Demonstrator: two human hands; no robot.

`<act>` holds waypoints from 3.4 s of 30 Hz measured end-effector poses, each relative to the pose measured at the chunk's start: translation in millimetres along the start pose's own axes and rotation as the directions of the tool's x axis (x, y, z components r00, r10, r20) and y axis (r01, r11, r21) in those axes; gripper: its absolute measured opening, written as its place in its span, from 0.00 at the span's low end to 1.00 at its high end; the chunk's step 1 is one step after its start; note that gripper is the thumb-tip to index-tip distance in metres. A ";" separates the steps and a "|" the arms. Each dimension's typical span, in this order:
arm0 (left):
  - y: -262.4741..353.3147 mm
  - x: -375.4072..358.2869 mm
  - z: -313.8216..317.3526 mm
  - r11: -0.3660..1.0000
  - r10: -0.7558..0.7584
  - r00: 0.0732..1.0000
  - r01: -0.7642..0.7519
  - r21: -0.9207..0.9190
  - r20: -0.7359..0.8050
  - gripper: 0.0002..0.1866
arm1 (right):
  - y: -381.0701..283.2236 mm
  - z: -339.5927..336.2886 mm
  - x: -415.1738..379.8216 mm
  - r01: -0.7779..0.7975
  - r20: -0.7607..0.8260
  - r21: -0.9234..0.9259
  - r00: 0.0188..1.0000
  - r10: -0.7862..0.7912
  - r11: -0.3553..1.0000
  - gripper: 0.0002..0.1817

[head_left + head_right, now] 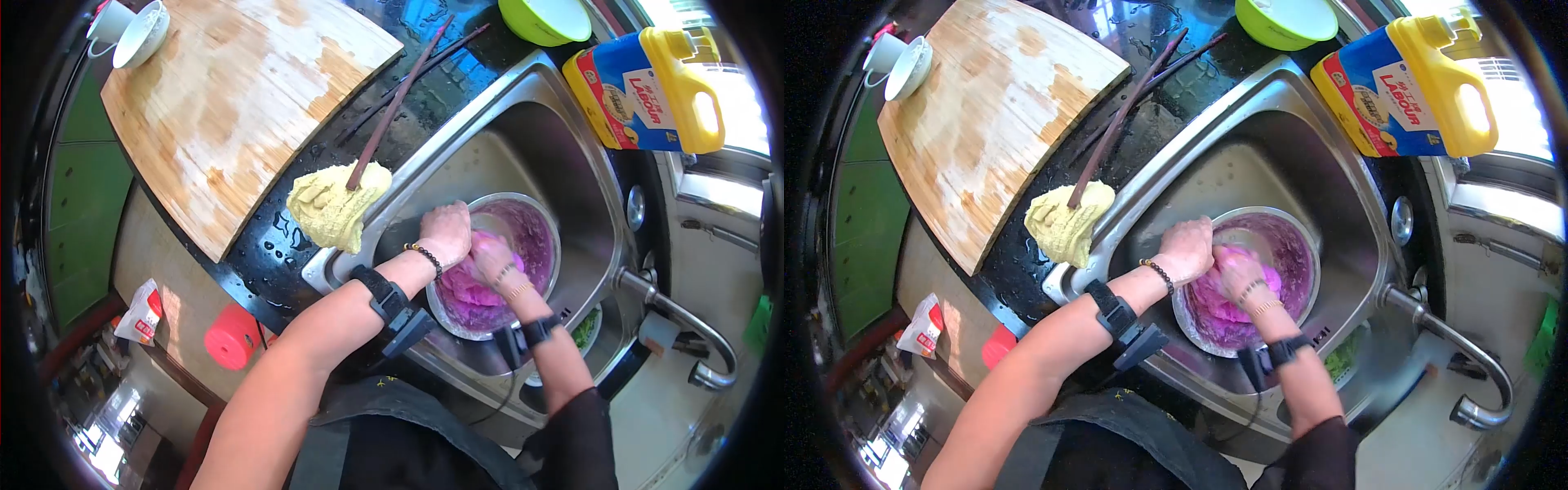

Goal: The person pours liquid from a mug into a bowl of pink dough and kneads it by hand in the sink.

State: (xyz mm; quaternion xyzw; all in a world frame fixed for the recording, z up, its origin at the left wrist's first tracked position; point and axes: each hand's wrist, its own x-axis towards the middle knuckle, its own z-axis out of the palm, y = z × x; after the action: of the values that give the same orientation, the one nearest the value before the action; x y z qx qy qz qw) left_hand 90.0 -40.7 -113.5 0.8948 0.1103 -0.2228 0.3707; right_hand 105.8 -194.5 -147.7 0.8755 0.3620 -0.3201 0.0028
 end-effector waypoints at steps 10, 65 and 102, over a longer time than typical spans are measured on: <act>-1.9 -3.3 0.0 0.999 0.036 0.999 -0.036 -0.003 0.022 0.11 | -37.1 -20.4 -70.0 0.250 -0.098 0.093 0.966 -0.241 0.964 0.08; -2.9 -3.7 8.7 1.000 -0.003 0.998 0.001 -0.030 -0.061 0.11 | -20.4 -15.9 -91.2 -0.021 -0.426 0.196 0.899 0.104 0.980 0.16; -2.9 -3.9 2.8 0.999 0.015 0.999 -0.016 -0.030 -0.044 0.09 | -25.5 11.9 -50.3 -0.244 0.198 -0.015 0.950 0.242 0.970 0.10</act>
State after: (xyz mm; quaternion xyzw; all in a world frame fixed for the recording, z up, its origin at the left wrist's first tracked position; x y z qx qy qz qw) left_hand 84.6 -40.9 -115.2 0.8945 0.1148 -0.1988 0.3836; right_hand 56.1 -210.3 -123.1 0.8771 0.2478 -0.4047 0.0741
